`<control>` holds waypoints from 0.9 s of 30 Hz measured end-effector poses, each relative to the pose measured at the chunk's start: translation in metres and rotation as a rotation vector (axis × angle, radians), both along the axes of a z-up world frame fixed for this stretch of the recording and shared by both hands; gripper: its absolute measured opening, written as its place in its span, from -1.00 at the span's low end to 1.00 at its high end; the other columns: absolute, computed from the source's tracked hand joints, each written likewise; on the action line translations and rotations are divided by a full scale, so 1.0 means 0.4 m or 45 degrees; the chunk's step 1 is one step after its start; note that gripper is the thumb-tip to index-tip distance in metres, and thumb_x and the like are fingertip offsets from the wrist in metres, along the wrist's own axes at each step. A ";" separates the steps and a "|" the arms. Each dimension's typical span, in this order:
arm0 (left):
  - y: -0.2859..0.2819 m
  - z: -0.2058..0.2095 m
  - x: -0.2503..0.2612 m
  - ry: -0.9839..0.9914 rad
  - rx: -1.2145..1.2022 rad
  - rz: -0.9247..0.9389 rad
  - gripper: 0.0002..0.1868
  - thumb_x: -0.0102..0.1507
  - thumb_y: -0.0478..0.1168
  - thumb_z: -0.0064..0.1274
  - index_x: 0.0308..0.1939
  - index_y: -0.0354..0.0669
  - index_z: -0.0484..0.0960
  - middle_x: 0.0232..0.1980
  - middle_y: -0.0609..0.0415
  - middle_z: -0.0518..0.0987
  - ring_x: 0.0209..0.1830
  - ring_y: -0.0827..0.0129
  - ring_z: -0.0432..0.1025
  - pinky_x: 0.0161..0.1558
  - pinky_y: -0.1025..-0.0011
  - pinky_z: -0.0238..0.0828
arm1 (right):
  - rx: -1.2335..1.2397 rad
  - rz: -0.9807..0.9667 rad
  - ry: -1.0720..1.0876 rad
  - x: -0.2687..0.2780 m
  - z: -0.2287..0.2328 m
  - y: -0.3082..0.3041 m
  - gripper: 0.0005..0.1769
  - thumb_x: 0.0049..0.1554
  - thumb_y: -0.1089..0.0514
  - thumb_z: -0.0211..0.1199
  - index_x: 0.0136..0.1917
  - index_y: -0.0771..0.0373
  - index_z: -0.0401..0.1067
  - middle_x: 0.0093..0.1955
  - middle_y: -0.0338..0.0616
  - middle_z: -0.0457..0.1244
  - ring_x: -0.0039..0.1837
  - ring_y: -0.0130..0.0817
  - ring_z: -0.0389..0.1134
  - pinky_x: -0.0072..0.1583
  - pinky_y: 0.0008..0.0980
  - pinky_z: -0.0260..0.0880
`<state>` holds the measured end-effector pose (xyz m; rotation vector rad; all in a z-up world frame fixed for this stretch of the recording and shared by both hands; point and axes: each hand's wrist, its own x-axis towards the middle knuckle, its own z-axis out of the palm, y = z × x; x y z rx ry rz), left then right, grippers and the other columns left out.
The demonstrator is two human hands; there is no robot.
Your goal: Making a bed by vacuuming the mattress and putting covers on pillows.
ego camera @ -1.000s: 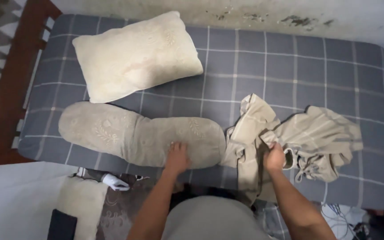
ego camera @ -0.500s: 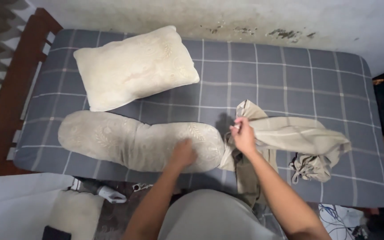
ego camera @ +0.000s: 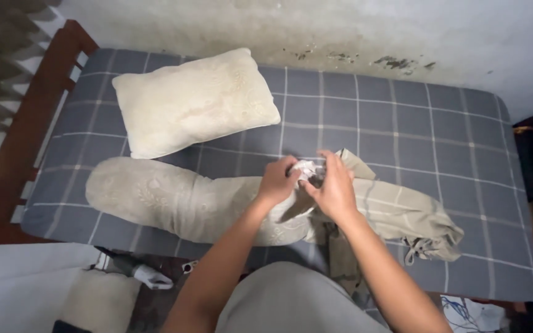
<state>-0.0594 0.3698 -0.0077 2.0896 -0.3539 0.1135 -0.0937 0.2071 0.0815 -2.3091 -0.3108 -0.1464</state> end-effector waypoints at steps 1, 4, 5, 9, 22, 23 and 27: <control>-0.003 0.002 0.007 0.006 -0.150 0.078 -0.82 0.22 -0.18 0.10 -0.17 -0.19 0.60 -0.30 -0.17 0.62 -0.24 -0.08 0.53 -0.24 0.08 0.40 | -0.151 -0.092 -0.107 0.000 -0.002 -0.007 -0.21 -0.13 0.16 0.51 0.31 0.27 0.26 0.05 0.10 0.28 0.12 0.07 0.33 0.14 -0.02 0.22; 0.020 0.060 0.026 0.020 -0.308 0.199 -0.80 0.25 -0.16 0.09 -0.17 -0.21 0.56 -0.35 -0.17 0.59 -0.35 -0.01 0.54 -0.27 0.17 0.42 | -0.322 -0.239 -0.199 0.010 -0.011 -0.003 -0.14 -0.18 0.18 0.53 0.35 0.28 0.24 0.16 0.19 0.24 0.25 0.22 0.26 0.22 0.10 0.14; 0.020 0.085 0.034 0.035 -0.345 0.241 -0.79 0.26 -0.15 0.08 -0.16 -0.22 0.55 -0.38 -0.18 0.57 -0.40 0.01 0.53 -0.29 0.19 0.41 | -0.372 -0.292 -0.178 0.016 -0.013 -0.006 -0.14 -0.17 0.20 0.51 0.36 0.27 0.24 0.19 0.20 0.22 0.29 0.25 0.24 0.24 0.12 0.13; 0.087 0.146 0.069 -0.012 -0.254 0.204 -0.78 0.24 -0.12 0.14 -0.18 -0.20 0.56 -0.35 -0.13 0.63 -0.39 0.09 0.58 -0.34 0.22 0.44 | -0.390 -0.332 -0.098 0.067 -0.057 -0.043 -0.26 -0.14 0.24 0.48 0.29 0.28 0.30 0.17 0.20 0.24 0.25 0.22 0.27 0.22 0.08 0.23; 0.291 0.022 0.124 -0.149 0.550 0.315 -0.98 0.13 -0.25 0.13 -0.36 -0.04 0.62 -0.25 -0.09 0.64 -0.17 -0.07 0.54 -0.17 0.01 0.46 | -0.074 -0.463 0.064 0.191 -0.109 -0.098 -0.85 0.22 0.22 0.18 0.06 0.21 0.48 -0.16 0.16 0.39 -0.06 0.16 0.45 -0.01 0.01 0.40; 0.294 0.020 0.131 -0.151 0.548 0.486 -0.98 0.15 -0.28 0.09 -0.35 -0.06 0.62 -0.25 -0.10 0.64 -0.20 -0.10 0.53 -0.19 -0.01 0.45 | -0.080 -0.460 0.088 0.194 -0.105 -0.092 -0.85 0.23 0.22 0.17 0.07 0.21 0.48 -0.16 0.17 0.38 -0.06 0.17 0.44 -0.01 0.02 0.39; 0.317 -0.019 0.128 -0.068 0.744 0.701 -0.86 0.21 -0.16 0.13 -0.30 -0.16 0.63 -0.23 -0.19 0.64 -0.20 -0.15 0.53 -0.20 -0.01 0.48 | -0.083 -0.465 -0.034 0.219 -0.182 -0.094 -0.86 0.21 0.22 0.18 0.03 0.24 0.49 -0.15 0.17 0.39 -0.05 0.17 0.44 -0.01 0.00 0.40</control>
